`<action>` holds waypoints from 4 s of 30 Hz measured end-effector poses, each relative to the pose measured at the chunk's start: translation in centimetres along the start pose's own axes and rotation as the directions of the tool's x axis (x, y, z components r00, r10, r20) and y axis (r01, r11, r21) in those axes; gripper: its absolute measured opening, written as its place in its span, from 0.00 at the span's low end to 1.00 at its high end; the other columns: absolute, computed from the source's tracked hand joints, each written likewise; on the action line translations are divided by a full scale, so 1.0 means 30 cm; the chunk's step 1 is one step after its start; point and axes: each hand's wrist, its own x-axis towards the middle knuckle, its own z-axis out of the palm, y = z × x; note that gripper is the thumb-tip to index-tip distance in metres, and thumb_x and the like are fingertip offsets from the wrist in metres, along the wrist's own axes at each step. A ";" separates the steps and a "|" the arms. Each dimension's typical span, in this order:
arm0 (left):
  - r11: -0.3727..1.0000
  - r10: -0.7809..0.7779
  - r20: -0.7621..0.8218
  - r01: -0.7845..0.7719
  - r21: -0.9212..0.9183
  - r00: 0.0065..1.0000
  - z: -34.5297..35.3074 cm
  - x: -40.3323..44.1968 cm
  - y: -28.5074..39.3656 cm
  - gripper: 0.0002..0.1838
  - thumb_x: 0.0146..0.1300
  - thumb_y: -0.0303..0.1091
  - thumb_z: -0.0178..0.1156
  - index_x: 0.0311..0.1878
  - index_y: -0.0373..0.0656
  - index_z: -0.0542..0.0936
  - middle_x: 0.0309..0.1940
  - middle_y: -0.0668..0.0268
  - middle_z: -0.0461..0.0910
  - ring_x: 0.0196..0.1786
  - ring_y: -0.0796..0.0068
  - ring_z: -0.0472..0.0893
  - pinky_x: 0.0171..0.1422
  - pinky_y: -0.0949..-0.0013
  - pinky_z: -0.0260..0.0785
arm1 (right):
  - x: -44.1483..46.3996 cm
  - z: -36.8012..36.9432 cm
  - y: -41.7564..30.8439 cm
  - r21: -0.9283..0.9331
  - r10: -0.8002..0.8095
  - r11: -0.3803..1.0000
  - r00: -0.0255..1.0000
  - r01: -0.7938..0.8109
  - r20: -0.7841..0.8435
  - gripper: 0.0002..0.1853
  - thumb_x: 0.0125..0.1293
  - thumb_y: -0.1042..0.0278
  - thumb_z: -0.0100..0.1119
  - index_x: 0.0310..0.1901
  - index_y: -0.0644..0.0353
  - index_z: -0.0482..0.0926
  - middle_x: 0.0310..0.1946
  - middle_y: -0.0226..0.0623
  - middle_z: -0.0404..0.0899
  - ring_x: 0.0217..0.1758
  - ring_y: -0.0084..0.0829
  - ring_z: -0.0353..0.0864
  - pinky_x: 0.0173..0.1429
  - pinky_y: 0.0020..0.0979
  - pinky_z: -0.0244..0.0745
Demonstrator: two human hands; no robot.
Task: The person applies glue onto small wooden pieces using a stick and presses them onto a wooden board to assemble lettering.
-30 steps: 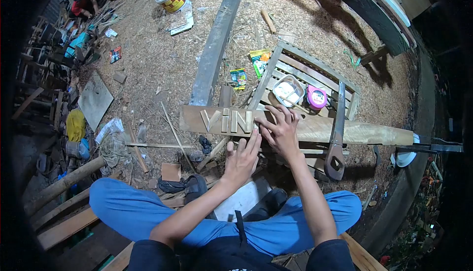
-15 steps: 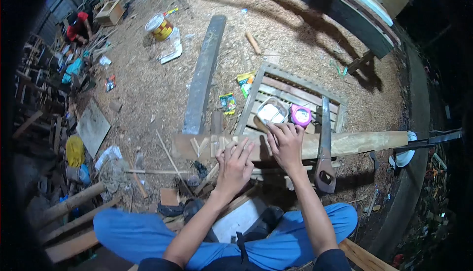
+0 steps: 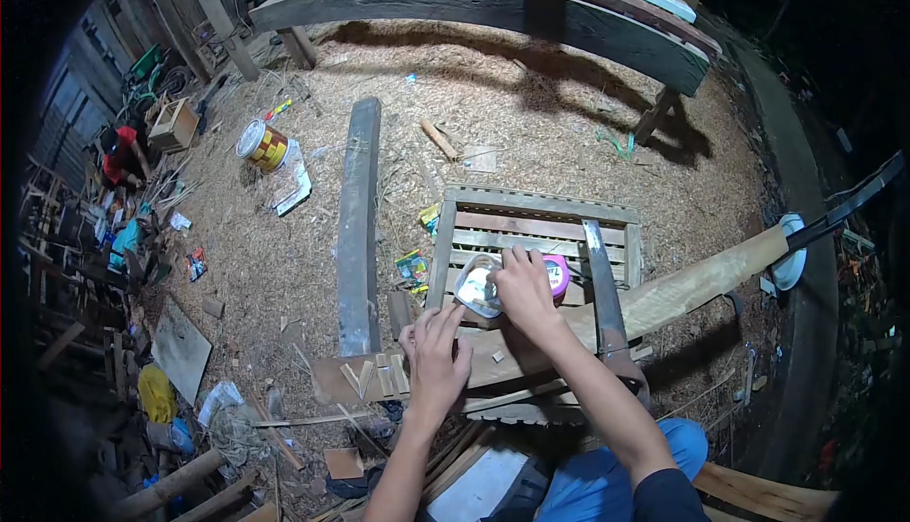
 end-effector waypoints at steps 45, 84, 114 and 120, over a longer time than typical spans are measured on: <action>0.986 0.098 0.203 -0.067 -0.154 0.974 -0.187 -0.339 -0.090 0.27 0.64 0.26 0.63 0.68 0.43 0.78 0.73 0.55 0.75 0.62 0.49 0.81 0.68 0.53 0.72 | -0.413 -0.174 -0.402 0.365 0.100 0.928 0.994 -0.077 -0.044 0.05 0.59 0.68 0.72 0.33 0.57 0.85 0.32 0.37 0.79 0.42 0.41 0.80 0.44 0.42 0.75; 0.978 -0.098 0.032 0.103 -0.181 0.995 -0.218 -0.331 -0.113 0.32 0.69 0.30 0.62 0.77 0.45 0.71 0.56 0.47 0.84 0.55 0.48 0.84 0.64 0.52 0.74 | -0.416 -0.284 -0.393 0.190 0.031 0.982 0.994 -0.011 -0.103 0.07 0.54 0.71 0.72 0.34 0.55 0.84 0.29 0.33 0.77 0.36 0.37 0.78 0.38 0.40 0.71; 0.963 -0.179 0.059 0.187 -0.196 0.982 -0.262 -0.378 -0.096 0.19 0.70 0.32 0.62 0.63 0.44 0.83 0.55 0.55 0.87 0.58 0.51 0.84 0.64 0.55 0.74 | -0.382 -0.127 -0.508 0.187 -0.187 0.960 0.973 0.210 -0.134 0.04 0.56 0.71 0.62 0.33 0.56 0.77 0.31 0.36 0.75 0.38 0.37 0.78 0.38 0.38 0.73; 0.961 -0.163 0.064 0.173 -0.216 0.985 -0.252 -0.373 -0.111 0.19 0.71 0.32 0.61 0.63 0.43 0.83 0.56 0.55 0.87 0.59 0.52 0.84 0.63 0.55 0.74 | -0.408 -0.161 -0.529 0.235 -0.180 0.952 0.981 0.194 -0.079 0.09 0.50 0.75 0.66 0.34 0.59 0.78 0.31 0.38 0.76 0.39 0.41 0.79 0.39 0.41 0.75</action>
